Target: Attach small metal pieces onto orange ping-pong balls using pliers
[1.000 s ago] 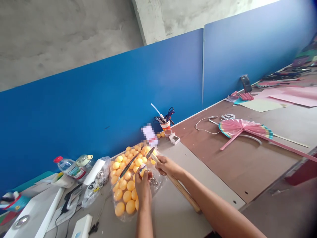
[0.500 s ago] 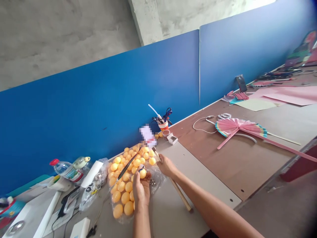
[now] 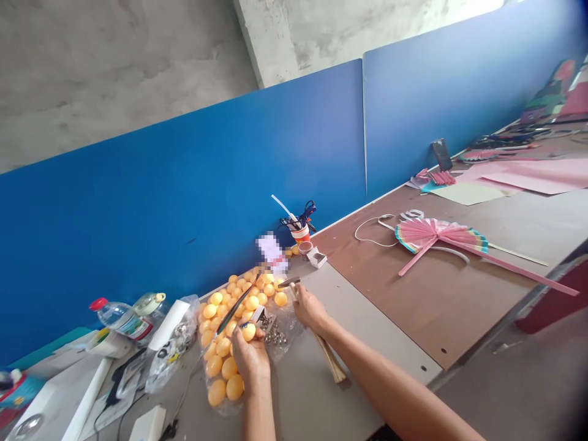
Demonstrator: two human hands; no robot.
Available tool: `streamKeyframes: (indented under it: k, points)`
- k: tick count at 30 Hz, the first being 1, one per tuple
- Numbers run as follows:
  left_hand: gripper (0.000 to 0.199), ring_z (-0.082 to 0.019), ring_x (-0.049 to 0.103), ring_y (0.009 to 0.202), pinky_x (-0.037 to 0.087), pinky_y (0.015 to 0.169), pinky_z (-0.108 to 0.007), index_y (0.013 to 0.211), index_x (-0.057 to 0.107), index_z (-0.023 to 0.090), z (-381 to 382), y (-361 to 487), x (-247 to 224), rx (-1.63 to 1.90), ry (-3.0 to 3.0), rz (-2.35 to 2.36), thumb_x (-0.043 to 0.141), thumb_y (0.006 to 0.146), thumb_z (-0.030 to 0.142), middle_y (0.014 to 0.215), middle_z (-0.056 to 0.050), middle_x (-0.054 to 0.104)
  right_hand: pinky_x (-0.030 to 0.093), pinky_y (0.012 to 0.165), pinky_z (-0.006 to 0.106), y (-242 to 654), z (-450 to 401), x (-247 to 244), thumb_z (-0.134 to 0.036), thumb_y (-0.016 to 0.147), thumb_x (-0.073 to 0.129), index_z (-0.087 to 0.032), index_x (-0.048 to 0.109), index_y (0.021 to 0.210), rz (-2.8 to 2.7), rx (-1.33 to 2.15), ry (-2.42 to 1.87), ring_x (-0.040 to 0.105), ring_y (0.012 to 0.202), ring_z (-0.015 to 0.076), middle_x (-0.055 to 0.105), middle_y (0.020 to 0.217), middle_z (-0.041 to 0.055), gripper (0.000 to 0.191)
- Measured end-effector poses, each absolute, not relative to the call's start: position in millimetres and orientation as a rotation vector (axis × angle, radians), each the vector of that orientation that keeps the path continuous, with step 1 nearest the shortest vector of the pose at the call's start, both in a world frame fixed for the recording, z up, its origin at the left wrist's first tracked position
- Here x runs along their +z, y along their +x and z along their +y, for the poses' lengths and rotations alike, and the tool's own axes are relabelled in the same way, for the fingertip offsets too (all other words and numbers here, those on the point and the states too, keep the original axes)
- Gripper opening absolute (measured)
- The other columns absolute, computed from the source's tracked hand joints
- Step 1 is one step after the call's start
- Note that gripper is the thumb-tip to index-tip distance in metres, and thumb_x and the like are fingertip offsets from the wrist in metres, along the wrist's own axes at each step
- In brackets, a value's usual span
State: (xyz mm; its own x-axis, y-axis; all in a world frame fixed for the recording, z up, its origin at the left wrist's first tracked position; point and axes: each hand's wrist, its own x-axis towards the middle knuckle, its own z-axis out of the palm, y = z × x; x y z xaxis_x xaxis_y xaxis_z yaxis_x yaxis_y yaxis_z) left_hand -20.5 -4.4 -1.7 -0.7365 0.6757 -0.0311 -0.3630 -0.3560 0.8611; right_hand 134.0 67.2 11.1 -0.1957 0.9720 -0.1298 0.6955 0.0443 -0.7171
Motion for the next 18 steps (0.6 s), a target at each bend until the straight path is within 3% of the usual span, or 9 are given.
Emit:
streamKeyframes:
  k: [5,18]
  points:
    - [0.032,-0.009,0.048,0.047,0.038,0.050,-0.025,0.086,0.061,0.019,-6,-17,4,2.119,0.465,1.260,0.068,0.073,0.048,0.067,0.003,0.064,0.043,0.085,0.033,133,62,18,-0.018,0.093,0.046,-0.016,0.052,0.131,-2.078,0.943,-1.668,0.065,0.110,0.0266,0.063,0.127,0.0170,0.039]
    - [0.035,-0.007,0.046,0.051,0.037,0.052,-0.024,0.082,0.059,0.019,-10,-10,3,2.046,0.608,1.299,0.066,0.079,0.053,0.076,0.002,0.063,0.043,0.088,0.034,132,57,20,-0.025,0.094,0.050,-0.016,0.042,0.146,-2.169,0.877,-1.666,0.064,0.112,0.0281,0.060,0.129,0.0181,0.053]
